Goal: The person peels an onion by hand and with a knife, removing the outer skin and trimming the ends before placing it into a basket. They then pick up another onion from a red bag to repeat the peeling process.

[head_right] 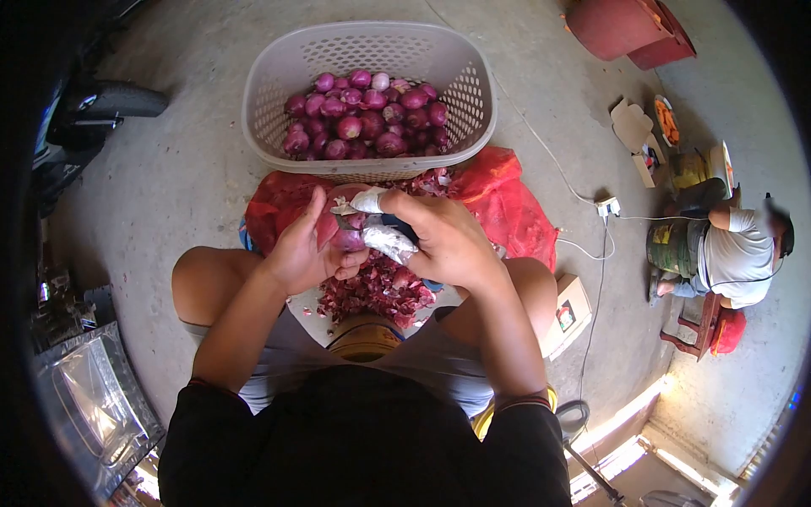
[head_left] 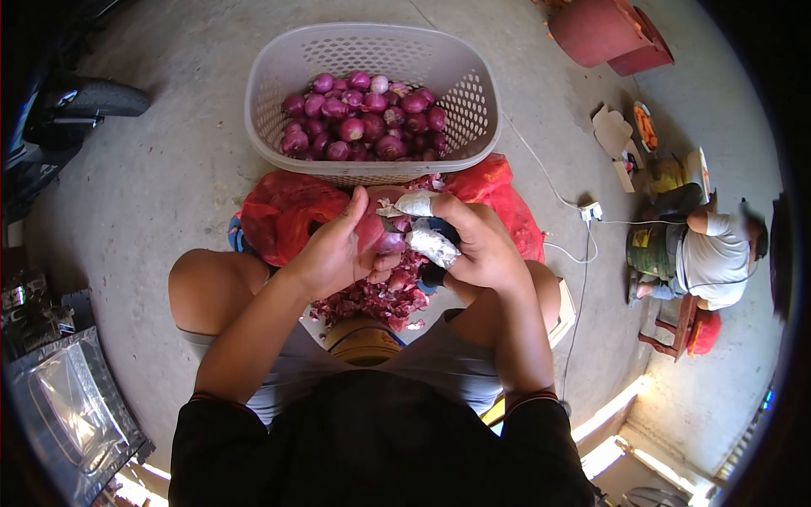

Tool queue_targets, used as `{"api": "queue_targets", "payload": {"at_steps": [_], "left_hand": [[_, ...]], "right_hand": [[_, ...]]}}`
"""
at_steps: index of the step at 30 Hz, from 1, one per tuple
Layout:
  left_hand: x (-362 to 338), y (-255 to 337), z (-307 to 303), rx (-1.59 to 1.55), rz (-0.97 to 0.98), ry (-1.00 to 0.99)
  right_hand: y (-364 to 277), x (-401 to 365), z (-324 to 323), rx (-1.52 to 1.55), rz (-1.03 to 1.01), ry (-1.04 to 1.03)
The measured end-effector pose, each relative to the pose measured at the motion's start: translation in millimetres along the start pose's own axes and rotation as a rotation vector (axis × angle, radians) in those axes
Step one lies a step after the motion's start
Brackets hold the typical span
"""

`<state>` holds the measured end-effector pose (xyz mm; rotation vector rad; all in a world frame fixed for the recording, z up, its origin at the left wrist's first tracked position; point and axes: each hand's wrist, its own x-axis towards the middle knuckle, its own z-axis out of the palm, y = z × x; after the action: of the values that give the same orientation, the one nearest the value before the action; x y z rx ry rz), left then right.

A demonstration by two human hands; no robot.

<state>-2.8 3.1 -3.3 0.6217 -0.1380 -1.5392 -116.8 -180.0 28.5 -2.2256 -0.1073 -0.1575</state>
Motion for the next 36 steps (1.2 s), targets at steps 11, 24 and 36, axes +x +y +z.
{"api": "queue_targets", "payload": {"at_steps": [11, 24, 36], "left_hand": [[-2, 4, 8, 0.204, 0.191, 0.027], [4, -6, -2, 0.417, 0.346, 0.112], [2, 7, 4, 0.297, 0.376, -0.067]], "right_hand": [[2, -2, 2, 0.111, -0.004, 0.011], [0, 4, 33, 0.559, -0.035, 0.264], [-5, 1, 9, 0.753, 0.044, 0.242]]}}
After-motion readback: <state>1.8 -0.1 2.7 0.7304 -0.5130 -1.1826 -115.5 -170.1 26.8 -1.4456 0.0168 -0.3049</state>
